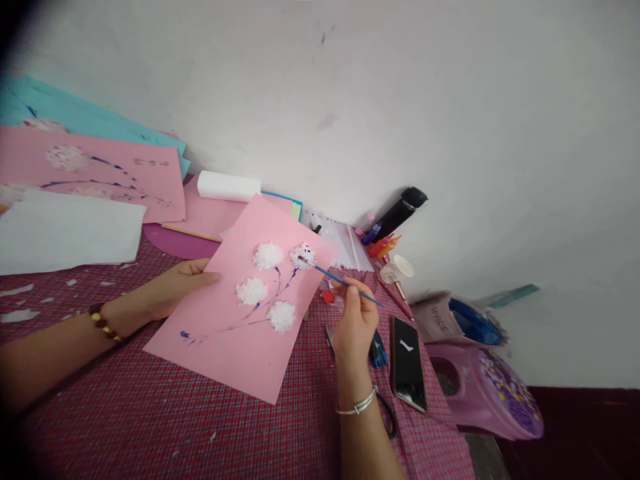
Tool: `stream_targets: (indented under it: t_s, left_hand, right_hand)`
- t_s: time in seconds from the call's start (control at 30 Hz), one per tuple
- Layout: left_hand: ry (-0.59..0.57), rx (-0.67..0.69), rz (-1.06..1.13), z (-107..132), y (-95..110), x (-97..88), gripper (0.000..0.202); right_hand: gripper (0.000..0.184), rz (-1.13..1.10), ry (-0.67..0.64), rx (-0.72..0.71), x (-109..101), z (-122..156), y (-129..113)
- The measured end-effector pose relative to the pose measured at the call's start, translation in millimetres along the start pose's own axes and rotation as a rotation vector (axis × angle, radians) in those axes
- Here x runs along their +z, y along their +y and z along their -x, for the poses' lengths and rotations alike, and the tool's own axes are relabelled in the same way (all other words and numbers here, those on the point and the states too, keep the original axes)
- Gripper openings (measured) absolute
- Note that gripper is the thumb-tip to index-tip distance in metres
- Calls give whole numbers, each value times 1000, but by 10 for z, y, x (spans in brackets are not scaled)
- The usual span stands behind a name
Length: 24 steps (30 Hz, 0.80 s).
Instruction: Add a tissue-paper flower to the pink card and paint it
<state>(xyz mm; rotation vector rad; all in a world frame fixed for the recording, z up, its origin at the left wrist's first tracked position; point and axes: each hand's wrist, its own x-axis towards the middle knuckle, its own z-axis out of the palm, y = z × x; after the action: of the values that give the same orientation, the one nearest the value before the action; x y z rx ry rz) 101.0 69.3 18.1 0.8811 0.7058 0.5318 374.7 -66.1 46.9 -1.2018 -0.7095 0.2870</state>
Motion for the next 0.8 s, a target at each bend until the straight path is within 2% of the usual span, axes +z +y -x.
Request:
stream_targets:
  t_s: [0.1, 0.2, 0.3, 0.43, 0.63, 0.8]
  left_hand:
    - [-17, 2, 7, 22, 11, 8, 27]
    - [-26, -1, 19, 18, 4, 1, 25]
    - [-31, -10, 33, 7, -9, -9, 27]
    - [-17, -3, 33, 5, -13, -9, 30]
    - [5, -12, 35, 32, 17, 26, 36]
    - [10, -20, 38, 31, 33, 43, 33]
  right_hand:
    - [19, 54, -30, 17, 37, 33, 24]
    - [16, 48, 22, 5, -21, 0, 8]
    - [12, -19, 81, -13, -92, -57, -31]
    - [15, -101, 57, 23, -75, -85, -33]
    - [20, -84, 30, 135, -1, -78, 66]
    - [19, -90, 65, 131, -70, -91, 88]
